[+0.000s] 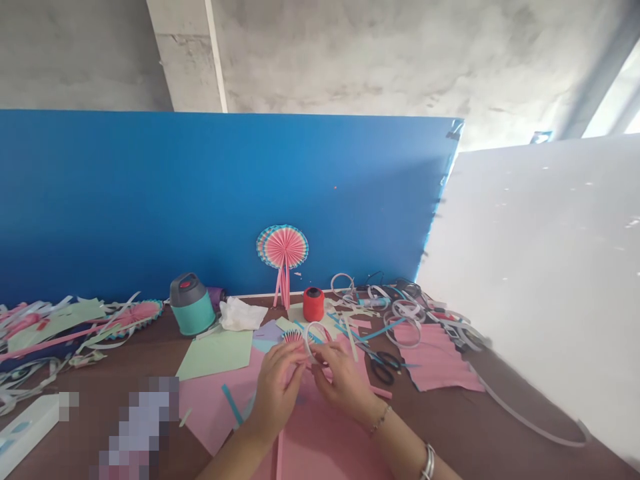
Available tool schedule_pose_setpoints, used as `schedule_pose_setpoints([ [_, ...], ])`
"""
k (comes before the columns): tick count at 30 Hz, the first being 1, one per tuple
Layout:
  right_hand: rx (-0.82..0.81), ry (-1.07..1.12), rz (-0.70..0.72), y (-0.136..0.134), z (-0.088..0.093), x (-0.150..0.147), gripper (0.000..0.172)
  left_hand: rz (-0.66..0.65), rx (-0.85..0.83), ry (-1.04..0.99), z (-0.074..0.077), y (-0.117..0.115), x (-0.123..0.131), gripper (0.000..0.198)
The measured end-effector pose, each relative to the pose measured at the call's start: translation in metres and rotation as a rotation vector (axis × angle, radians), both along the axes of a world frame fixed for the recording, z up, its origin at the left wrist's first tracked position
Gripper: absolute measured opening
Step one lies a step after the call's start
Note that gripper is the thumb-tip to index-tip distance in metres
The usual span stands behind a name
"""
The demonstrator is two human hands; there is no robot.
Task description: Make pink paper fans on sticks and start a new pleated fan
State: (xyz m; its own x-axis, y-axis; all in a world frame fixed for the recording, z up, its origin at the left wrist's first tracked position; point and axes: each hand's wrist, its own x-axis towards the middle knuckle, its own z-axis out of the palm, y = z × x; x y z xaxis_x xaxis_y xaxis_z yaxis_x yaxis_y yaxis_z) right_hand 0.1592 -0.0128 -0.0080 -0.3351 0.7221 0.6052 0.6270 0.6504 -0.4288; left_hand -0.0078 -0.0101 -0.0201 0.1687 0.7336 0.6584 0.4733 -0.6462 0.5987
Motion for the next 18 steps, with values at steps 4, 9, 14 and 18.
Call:
schedule_pose_setpoints([
  [4, 0.018, -0.040, -0.067, 0.004, 0.002, 0.000, 0.012, 0.106, -0.078, -0.103, 0.005, 0.003, -0.003, 0.016],
  [9, -0.044, 0.034, -0.192, 0.007, 0.007, 0.006, 0.025, 0.171, -0.219, -0.193, 0.013, 0.001, -0.005, 0.017],
  [14, -0.174, 0.109, -0.095, 0.005, 0.012, 0.008, 0.020, 0.214, -0.394, -0.292, 0.023, 0.001, -0.007, 0.022],
  [18, -0.175, 0.117, -0.103, 0.006, 0.011, 0.010, 0.020, 0.199, -0.431, -0.302, 0.024, 0.002, -0.008, 0.023],
])
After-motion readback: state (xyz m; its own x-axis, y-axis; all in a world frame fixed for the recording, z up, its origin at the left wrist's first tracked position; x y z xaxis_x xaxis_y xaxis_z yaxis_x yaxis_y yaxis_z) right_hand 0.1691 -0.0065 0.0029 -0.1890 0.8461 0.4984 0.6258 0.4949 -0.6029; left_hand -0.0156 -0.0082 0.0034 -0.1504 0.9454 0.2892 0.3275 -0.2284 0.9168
